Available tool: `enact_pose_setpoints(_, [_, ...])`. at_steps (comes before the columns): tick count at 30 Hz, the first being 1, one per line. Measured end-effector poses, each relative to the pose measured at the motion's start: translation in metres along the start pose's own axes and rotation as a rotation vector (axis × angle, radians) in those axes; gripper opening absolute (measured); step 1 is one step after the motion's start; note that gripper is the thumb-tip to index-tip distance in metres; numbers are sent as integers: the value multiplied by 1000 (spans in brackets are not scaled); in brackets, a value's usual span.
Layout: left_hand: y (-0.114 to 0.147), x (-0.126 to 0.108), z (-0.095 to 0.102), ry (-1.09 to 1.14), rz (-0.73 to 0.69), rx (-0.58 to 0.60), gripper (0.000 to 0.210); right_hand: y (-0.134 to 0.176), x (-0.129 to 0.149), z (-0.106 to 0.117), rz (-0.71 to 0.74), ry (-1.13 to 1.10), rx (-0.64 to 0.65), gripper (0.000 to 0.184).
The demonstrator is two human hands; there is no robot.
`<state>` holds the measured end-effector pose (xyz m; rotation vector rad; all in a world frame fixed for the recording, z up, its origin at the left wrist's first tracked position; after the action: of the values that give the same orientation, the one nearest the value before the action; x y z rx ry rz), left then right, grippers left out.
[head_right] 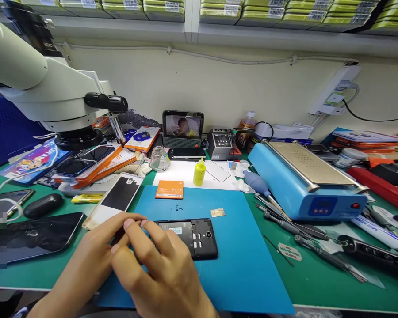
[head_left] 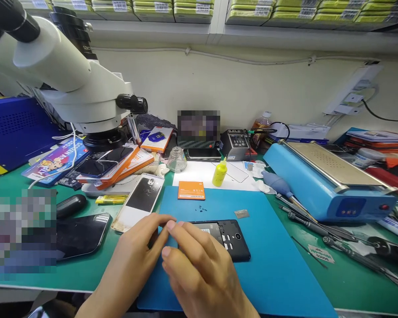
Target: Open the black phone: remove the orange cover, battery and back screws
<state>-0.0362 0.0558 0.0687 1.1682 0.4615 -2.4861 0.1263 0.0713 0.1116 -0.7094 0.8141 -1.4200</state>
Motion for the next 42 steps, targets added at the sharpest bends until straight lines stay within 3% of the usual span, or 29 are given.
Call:
enact_pose_setpoints(12, [1,16,-15,110,15,177,23,-3,-8,7,-112,-14,41,55])
enact_pose_setpoints(23, [9,13,-18,97,2,187,20,-2,-6,9,-130,-2,16,35])
enact_pose_setpoints(27, [7,8,-17,111,0,196,22,-2,-5,9,-161,-14,19,44])
enact_pose_setpoints(33, [11,5,-19,82,-62,244,17,0,-8,6,-180,-47,-22,38])
enact_pose_setpoints(37, [15,6,-25,35,-101,332,16,11,-18,7,-323,-104,-61,39])
enact_pose_setpoints(42, [14,3,-27,51,-64,394,19,28,-28,12,-484,-207,-209,47])
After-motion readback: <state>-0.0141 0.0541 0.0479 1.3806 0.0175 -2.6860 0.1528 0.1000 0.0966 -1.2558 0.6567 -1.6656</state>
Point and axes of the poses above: each hand's wrist, its own y-axis away from the middle knuckle, its own z-axis out of the back of the hand, x = y × z, the point moved 8 cm from there along -y, towards the middle knuckle, and after that the axes turned 10 degrees about z, right-handed, at the moved point
